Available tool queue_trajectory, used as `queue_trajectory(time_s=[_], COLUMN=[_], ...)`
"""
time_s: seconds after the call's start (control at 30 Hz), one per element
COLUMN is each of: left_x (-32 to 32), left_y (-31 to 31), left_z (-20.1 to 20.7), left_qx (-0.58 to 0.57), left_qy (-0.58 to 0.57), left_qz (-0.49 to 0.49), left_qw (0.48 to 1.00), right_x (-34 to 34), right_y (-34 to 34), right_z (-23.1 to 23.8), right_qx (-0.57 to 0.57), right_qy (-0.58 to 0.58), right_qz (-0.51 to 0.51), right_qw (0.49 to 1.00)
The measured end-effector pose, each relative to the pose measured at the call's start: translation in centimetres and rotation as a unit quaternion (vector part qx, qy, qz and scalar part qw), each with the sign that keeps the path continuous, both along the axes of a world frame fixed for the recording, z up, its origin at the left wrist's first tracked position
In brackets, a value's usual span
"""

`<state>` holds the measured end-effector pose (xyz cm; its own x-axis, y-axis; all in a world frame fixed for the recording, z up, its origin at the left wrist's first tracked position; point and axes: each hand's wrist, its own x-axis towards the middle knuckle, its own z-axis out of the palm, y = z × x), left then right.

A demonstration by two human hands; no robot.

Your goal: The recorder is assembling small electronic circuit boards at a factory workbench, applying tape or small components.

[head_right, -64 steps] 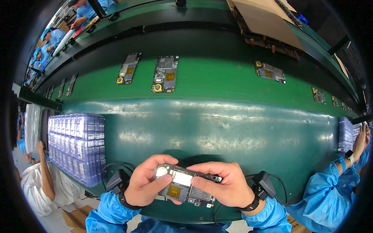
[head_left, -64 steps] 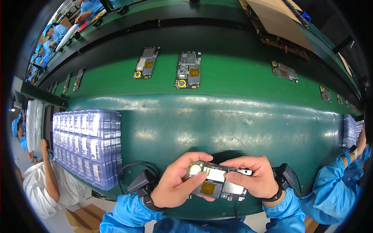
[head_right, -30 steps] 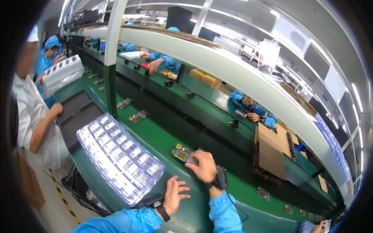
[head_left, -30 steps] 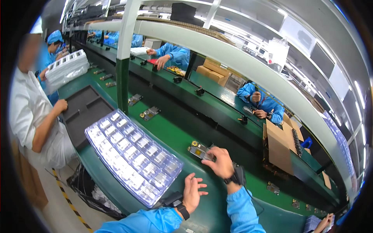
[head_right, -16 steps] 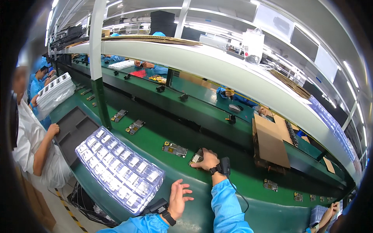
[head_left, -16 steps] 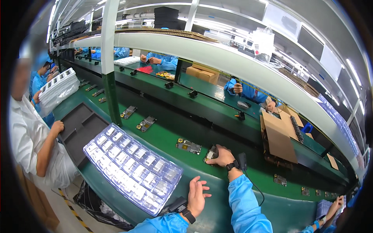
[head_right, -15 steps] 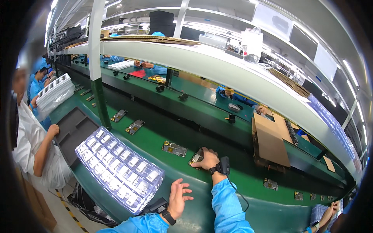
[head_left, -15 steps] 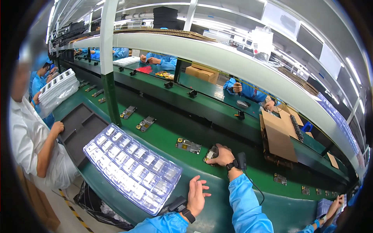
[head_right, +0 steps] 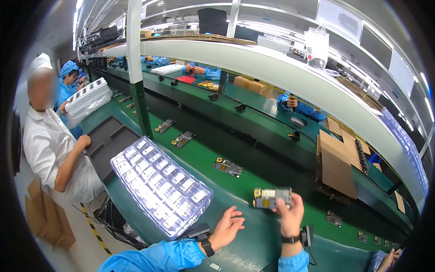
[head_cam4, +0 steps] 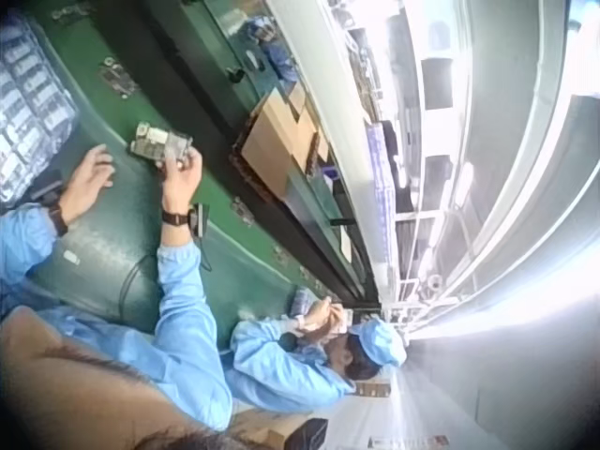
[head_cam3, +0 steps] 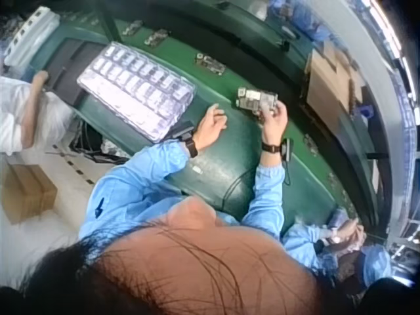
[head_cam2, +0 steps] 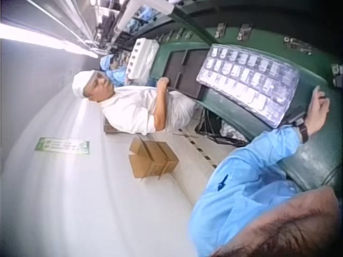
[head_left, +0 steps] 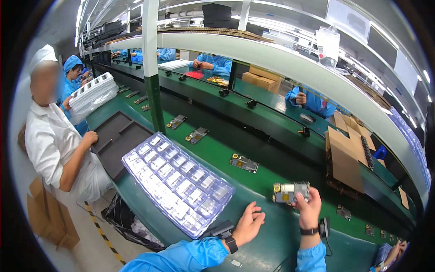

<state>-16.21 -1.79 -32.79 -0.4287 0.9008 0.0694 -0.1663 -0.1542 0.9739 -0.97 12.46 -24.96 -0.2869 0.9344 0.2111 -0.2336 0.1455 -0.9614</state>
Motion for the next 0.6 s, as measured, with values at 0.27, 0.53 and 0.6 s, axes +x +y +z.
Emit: queue_trajectory(time_s=[0.27, 0.53, 0.6], left_x=[6.5, 5.7, 5.0], left_y=[-2.7, -6.4, -7.2], left_z=[2.6, 4.5, 5.2], left_qx=[-0.027, 0.054, 0.057], left_qy=[-0.094, -0.111, -0.07], left_qz=[-0.08, -0.101, -0.095], left_qw=[0.992, 0.987, 0.991], right_x=[5.7, 6.7, 6.8], right_y=[-10.6, -13.0, -13.7], right_z=[-5.4, -5.2, -5.0], right_qx=[-0.182, -0.125, -0.112], right_qy=[0.167, 0.187, 0.2], right_qz=[0.064, 0.102, 0.125], right_qw=[0.967, 0.969, 0.965])
